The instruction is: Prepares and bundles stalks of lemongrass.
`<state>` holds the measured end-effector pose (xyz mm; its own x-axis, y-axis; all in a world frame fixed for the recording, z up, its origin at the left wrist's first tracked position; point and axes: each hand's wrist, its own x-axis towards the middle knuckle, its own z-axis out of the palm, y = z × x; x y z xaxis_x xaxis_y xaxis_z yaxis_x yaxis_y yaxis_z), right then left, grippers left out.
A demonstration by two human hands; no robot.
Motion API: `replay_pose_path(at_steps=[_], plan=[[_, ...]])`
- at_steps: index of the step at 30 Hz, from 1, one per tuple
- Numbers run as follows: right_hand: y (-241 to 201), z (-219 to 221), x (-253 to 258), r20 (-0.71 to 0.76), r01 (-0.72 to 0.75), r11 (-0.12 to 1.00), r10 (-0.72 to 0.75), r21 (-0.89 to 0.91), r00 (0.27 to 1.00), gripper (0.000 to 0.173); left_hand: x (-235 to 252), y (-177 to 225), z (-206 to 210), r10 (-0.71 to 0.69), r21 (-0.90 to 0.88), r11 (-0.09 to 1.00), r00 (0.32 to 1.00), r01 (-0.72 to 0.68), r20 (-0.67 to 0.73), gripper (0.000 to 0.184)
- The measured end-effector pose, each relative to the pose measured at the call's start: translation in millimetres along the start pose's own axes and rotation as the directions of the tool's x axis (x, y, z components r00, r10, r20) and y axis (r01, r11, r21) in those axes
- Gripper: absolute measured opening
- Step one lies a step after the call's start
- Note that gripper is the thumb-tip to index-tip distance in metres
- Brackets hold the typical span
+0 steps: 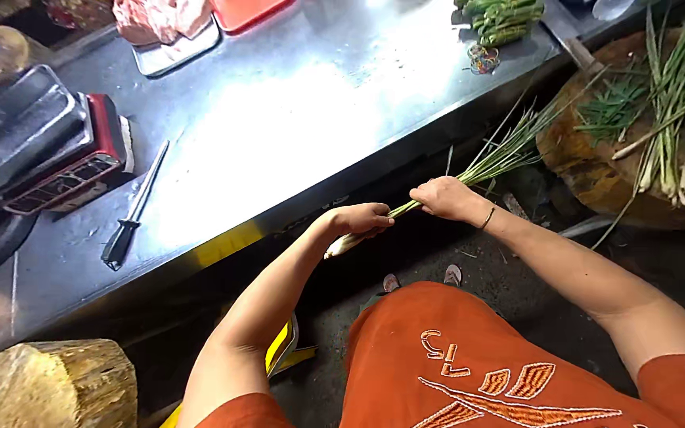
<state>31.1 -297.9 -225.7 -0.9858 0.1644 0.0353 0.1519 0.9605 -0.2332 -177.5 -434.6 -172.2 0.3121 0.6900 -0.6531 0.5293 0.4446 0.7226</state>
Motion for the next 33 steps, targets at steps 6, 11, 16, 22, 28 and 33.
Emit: replay_pose_path(at_steps=[6, 11, 16, 22, 28, 33], plan=[[-2, -19, 12, 0.16, -0.061, 0.998, 0.065, -0.028, 0.985, 0.014, 0, 4, 1, -0.005, 0.08, 0.997, 0.995, 0.013, -0.1, 0.038], [-5, -31, 22, 0.283, -0.096, 0.995, 0.097, -0.014, 0.954, 0.021, 0, 0, 3, 0.068, 0.127, 0.991, 0.985, -0.048, -0.156, 0.033], [3, -46, 28, 0.378, -0.175, 0.984, 0.179, -0.044, 0.908, 0.021, -8, 0, -4, 0.087, 0.379, 0.925, 0.973, -0.001, -0.211, 0.033], [17, -39, 15, 0.09, -0.207, 0.973, 0.198, 0.101, 0.976, 0.014, -29, -7, -21, 0.17, 0.453, 0.891, 0.904, 0.029, -0.391, 0.033], [-17, -47, 17, -0.238, -0.237, 0.955, 0.276, 0.179, 0.931, 0.025, -52, -1, -36, 0.353, 0.362, 0.921, 0.705, -0.146, -0.615, 0.028], [-50, -45, 26, -0.31, -0.284, 0.874, 0.418, 0.394, 0.854, 0.033, -48, 10, -43, 0.421, 0.244, 0.89, 0.491, -0.385, -0.763, 0.024]])
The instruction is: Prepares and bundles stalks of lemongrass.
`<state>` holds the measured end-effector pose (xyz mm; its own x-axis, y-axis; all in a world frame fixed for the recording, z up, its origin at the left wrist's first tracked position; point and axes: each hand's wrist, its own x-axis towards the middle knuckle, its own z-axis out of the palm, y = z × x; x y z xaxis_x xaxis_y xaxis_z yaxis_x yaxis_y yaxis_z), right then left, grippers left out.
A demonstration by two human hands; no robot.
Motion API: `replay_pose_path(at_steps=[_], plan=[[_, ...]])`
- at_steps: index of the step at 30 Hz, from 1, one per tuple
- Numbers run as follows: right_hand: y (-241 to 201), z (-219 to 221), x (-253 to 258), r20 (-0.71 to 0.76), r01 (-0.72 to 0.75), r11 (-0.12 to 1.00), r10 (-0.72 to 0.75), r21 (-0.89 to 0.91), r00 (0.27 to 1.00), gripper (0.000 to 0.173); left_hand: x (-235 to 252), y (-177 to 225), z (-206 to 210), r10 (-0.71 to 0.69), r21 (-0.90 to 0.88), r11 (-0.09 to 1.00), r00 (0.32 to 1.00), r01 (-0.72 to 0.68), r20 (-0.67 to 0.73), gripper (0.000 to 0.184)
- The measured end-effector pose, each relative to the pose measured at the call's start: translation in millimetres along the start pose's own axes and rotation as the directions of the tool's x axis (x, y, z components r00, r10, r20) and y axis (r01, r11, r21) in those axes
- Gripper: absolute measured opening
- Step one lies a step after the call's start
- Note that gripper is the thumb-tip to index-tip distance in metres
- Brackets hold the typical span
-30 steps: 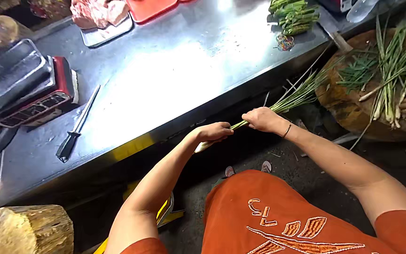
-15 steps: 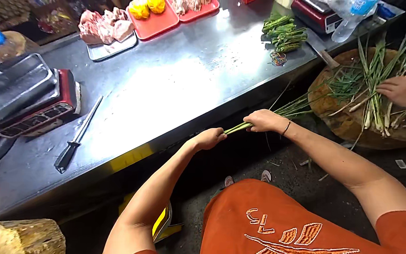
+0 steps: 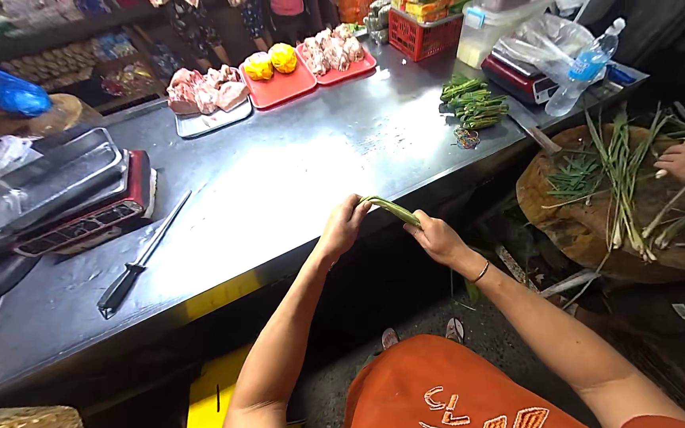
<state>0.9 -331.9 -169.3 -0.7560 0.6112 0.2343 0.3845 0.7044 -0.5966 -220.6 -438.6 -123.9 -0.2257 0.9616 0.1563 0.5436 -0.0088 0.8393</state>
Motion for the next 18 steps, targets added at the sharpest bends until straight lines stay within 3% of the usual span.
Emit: replay_pose_path(at_steps=[2, 5, 8, 10, 12, 14, 15, 18], plan=[[7, -3, 1, 0.049, -0.019, 0.999, 0.018, 0.03, 0.999, 0.033, 1, 2, -3, -0.012, 0.01, 1.0, 0.997, 0.012, 0.072, 0.025], [25, -22, 5, 0.326, -0.075, 0.995, 0.05, 0.065, 0.944, 0.038, 0, 9, -12, -0.014, 0.259, 0.964, 0.964, -0.057, 0.266, 0.028], [17, -49, 11, 0.479, -0.139, 0.989, 0.101, 0.044, 0.872, 0.1, 3, 26, -7, -0.087, 0.483, 0.863, 0.897, -0.149, 0.434, 0.03], [7, -50, 17, 0.427, 0.003, 0.999, -0.02, 0.042, 0.904, 0.109, 6, 46, 0, -0.147, 0.59, 0.777, 0.848, -0.219, 0.509, 0.031], [-9, -39, 21, 0.374, 0.119, 0.983, -0.164, 0.141, 0.913, 0.084, 10, 65, 5, -0.167, 0.642, 0.708, 0.813, -0.295, 0.558, 0.032], [-18, -23, 25, 0.366, 0.092, 0.966, -0.179, 0.243, 0.913, 0.036, 14, 78, 6, -0.193, 0.675, 0.66, 0.795, -0.329, 0.575, 0.029], [-18, -17, 26, 0.361, 0.058, 0.961, -0.157, 0.27, 0.919, 0.022, 16, 82, 4, -0.212, 0.686, 0.652, 0.791, -0.323, 0.574, 0.028], [-21, -13, 26, 0.319, 0.068, 0.975, -0.134, 0.209, 0.938, 0.019, 19, 84, -1, -0.246, 0.668, 0.693, 0.783, -0.271, 0.572, 0.031]])
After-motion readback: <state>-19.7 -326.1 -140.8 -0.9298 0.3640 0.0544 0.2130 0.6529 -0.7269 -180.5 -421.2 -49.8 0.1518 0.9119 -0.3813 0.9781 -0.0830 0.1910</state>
